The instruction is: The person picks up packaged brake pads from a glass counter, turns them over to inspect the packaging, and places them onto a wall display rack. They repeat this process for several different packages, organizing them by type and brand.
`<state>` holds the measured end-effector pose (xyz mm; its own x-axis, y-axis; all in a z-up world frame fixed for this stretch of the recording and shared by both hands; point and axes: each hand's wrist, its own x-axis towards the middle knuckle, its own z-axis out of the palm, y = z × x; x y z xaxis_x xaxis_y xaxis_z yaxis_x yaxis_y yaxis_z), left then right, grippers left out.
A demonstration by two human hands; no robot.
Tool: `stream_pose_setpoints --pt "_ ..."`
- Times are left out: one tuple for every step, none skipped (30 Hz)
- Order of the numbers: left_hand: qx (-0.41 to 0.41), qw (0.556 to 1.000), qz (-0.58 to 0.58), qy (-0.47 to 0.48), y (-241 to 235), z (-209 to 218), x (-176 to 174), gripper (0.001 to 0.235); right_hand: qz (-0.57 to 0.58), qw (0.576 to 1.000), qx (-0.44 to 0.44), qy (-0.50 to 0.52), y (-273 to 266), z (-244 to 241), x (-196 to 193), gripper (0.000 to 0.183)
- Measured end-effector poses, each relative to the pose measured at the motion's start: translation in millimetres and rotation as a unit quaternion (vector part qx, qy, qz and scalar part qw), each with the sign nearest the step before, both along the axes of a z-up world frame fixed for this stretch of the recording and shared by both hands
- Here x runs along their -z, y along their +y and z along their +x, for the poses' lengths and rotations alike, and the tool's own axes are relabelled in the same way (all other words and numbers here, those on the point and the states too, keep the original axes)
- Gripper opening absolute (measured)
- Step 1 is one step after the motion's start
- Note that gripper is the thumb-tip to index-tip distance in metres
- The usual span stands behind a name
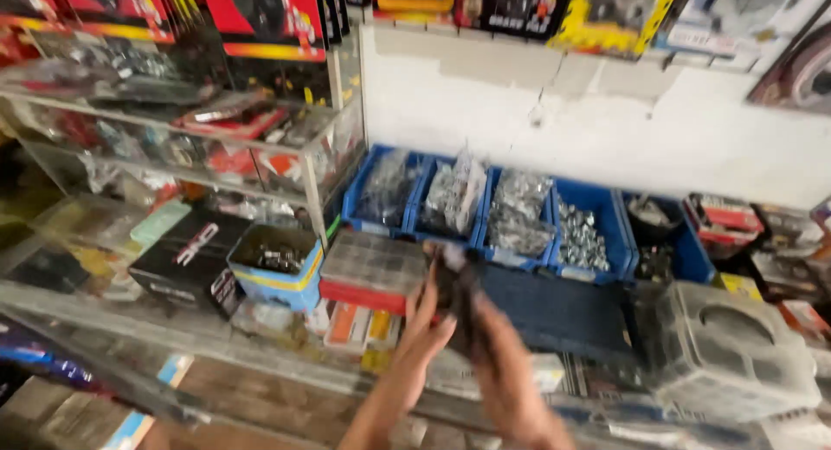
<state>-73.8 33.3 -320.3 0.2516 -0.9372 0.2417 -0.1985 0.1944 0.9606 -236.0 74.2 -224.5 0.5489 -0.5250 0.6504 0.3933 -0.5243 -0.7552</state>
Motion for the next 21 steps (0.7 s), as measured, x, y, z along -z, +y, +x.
stream_pose_setpoints --pt "0.022 0.997 -0.074 0.025 33 -6 -54 0.094 -0.034 0.987 0.14 0.071 -7 -10 0 0.053" --pt "0.048 0.985 -0.159 0.045 68 -6 -109 0.058 -0.075 0.947 0.282 0.135 -23 -18 -5 0.054" --pt "0.055 0.984 -0.164 0.043 63 0 -126 0.058 -0.078 0.945 0.288 0.132 -34 -17 -13 0.054" --pt "0.03 0.987 -0.151 0.049 61 4 -142 0.072 -0.061 0.935 0.328 0.122 -41 -18 -21 0.056" --pt "0.005 0.989 -0.137 0.054 59 7 -157 0.09 -0.044 0.923 0.367 0.112 -48 -19 -27 0.058" --pt "0.01 0.989 -0.134 0.055 54 9 -163 0.09 -0.041 0.921 0.371 0.113 -51 -17 -38 0.058" --pt "-0.006 0.983 -0.179 0.04 48 11 -169 0.089 -0.061 0.925 0.365 0.089 -54 -15 -49 0.057" --pt "-0.022 0.972 -0.231 0.023 39 15 -178 0.088 -0.087 0.928 0.358 0.06 -61 -10 -63 0.056" --pt "-0.018 0.971 -0.235 0.023 35 18 -188 0.088 -0.091 0.926 0.362 0.058 -63 -13 -73 0.056" --pt "-0.013 0.974 -0.226 0.018 30 24 -201 0.083 -0.101 0.917 0.377 0.086 -66 -11 -84 0.055" --pt "-0.009 0.976 -0.217 0.014 24 29 -213 0.079 -0.112 0.906 0.393 0.114 -70 -10 -95 0.055" --pt "-0.008 0.977 -0.214 0.015 21 35 -223 0.079 -0.109 0.906 0.393 0.117 -77 -9 -103 0.055" --pt "0.004 0.969 -0.246 0.006 16 41 -233 0.067 -0.102 0.904 0.401 0.106 -85 -8 -110 0.053" --pt "0.016 0.959 -0.284 -0.006 9 48 -246 0.056 -0.101 0.903 0.408 0.09 -96 -5 -120 0.05" --pt "0.015 0.958 -0.287 -0.008 3 55 -253 0.056 -0.102 0.903 0.408 0.087 -107 -2 -131 0.05" --pt "0.037 0.958 -0.283 0.017 -3 60 -260 0.057 -0.105 0.905 0.405 0.074 -118 -1 -142 0.045" --pt "0.06 0.957 -0.28 0.042 -10 64 -268 0.059 -0.107 0.907 0.403 0.06 -129 -1 -154 0.039" --pt "0.061 0.955 -0.287 0.039 -13 67 -282 0.059 -0.112 0.906 0.404 0.054 -132 3 -168 0.039" --pt "0.056 0.957 -0.28 0.044 -16 69 -297 0.052 -0.111 0.922 0.37 0.025 -134 5 -182 0.032" --pt "0.052 0.959 -0.272 0.052 -18 69 -311 0.045 -0.109 0.935 0.336 -0.002 -135 6 -195 0.024" --pt "0.055 0.958 -0.277 0.05 -25 70 -323 0.045 -0.114 0.934 0.338 -0.006 -138 6 -206 0.024"
